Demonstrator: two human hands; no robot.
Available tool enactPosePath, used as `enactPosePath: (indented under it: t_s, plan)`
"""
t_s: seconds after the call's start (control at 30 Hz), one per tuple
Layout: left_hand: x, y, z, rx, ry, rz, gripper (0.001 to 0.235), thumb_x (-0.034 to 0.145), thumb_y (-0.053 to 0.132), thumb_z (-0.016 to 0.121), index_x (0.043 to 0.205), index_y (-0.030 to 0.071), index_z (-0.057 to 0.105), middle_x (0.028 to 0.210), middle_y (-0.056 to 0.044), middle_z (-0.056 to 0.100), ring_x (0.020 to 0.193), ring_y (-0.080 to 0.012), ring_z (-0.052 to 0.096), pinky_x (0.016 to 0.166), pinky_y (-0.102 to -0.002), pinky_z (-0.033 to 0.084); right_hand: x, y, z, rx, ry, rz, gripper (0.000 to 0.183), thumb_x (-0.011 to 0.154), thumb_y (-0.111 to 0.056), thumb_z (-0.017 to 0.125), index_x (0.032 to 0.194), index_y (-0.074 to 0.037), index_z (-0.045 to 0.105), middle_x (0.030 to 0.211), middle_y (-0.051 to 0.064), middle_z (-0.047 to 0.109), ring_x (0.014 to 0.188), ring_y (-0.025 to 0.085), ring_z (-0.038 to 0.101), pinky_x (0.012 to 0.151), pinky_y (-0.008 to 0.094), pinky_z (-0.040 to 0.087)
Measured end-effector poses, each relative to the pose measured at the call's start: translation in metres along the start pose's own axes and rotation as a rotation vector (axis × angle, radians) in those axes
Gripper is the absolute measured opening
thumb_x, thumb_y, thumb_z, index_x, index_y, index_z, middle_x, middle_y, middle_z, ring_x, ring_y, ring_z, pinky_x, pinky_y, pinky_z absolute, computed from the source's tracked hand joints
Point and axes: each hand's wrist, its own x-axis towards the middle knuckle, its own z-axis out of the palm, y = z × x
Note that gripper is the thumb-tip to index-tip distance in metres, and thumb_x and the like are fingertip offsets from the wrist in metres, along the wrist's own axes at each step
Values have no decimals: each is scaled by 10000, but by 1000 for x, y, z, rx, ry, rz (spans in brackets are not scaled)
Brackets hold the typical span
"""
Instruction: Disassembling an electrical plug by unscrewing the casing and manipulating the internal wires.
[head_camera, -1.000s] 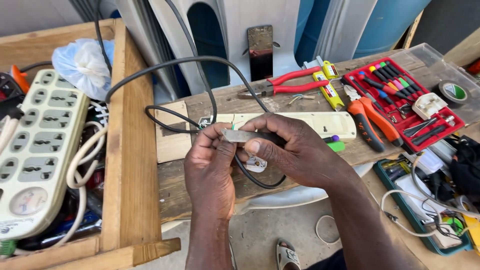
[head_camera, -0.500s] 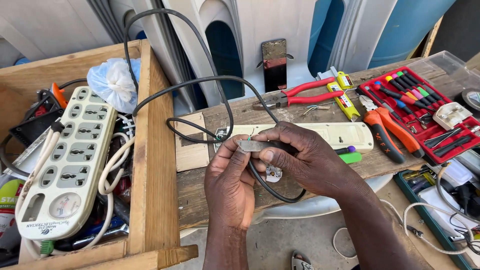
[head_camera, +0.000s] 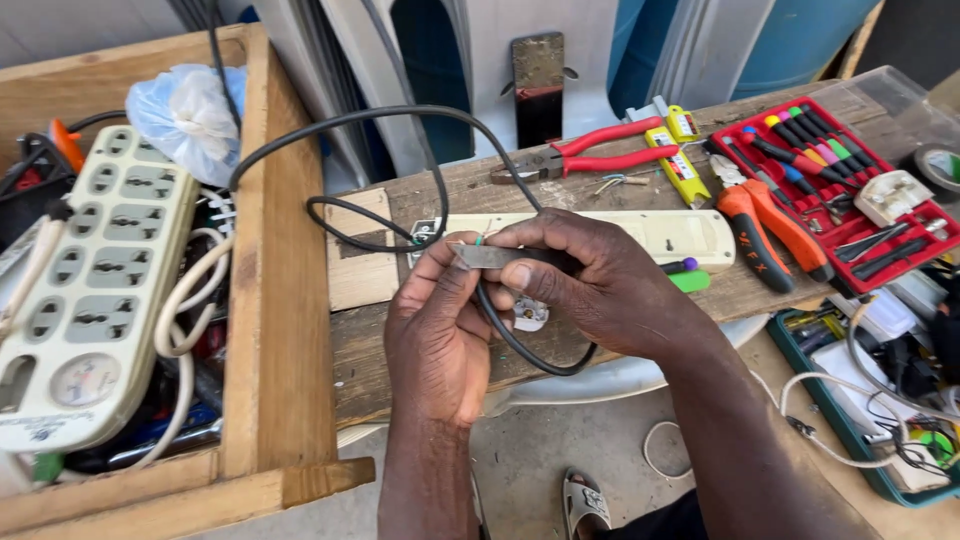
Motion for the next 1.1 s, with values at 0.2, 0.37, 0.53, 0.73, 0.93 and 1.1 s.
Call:
enactPosePath:
  t_s: [0.2,0.37,0.53,0.73,0.93,1.1]
  plan:
    - [-1,1,2,35,13,-15,283,958,125,708,1223,26,703,817,-132,721,653,-204,679,549,-329,515,-1,-3,-3,-109,47,210,382,992,-313,685,1326,-131,720,959,-32,758,880,53,641,788,256,547]
    - [0,-2,0,28,-15,10,297,948,121,720,1222,9,714,810,-113,723,663,-191,686,540,-311,520,-1,5,-2,16,30,180,283,1002,-247,700,1239,-95,677,873,15,773,847,75,669,787,263,563]
    - [1,-6,-1,-5,-23,4,296,936,110,720,1213,4,716,826,-107,710,666,-188,655,552,-314,523,-1,17,-3,112,16,97,221,1021,-191,693,1209,-77,668,876,56,772,859,99,707,807,275,595]
    - [1,-10,3,-60,38,-51,269,959,73,696,1219,2,710,817,-137,712,683,-211,651,587,-362,531,-1,22,-4,141,9,118,248,1020,-211,686,1223,-69,678,890,59,789,874,116,718,832,290,599]
    - [1,-12,5,-137,71,-61,293,944,40,687,1227,-32,703,819,-175,696,668,-225,637,538,-358,492,1,27,0,232,84,152,220,992,-153,730,1195,-73,697,843,70,763,807,113,699,758,294,612]
    - [1,-13,5,-172,21,-68,279,945,58,717,1203,-46,715,811,-137,656,677,-220,621,510,-341,477,0,27,-3,291,93,153,243,979,-116,721,1204,-37,677,1001,155,827,881,168,780,792,316,652]
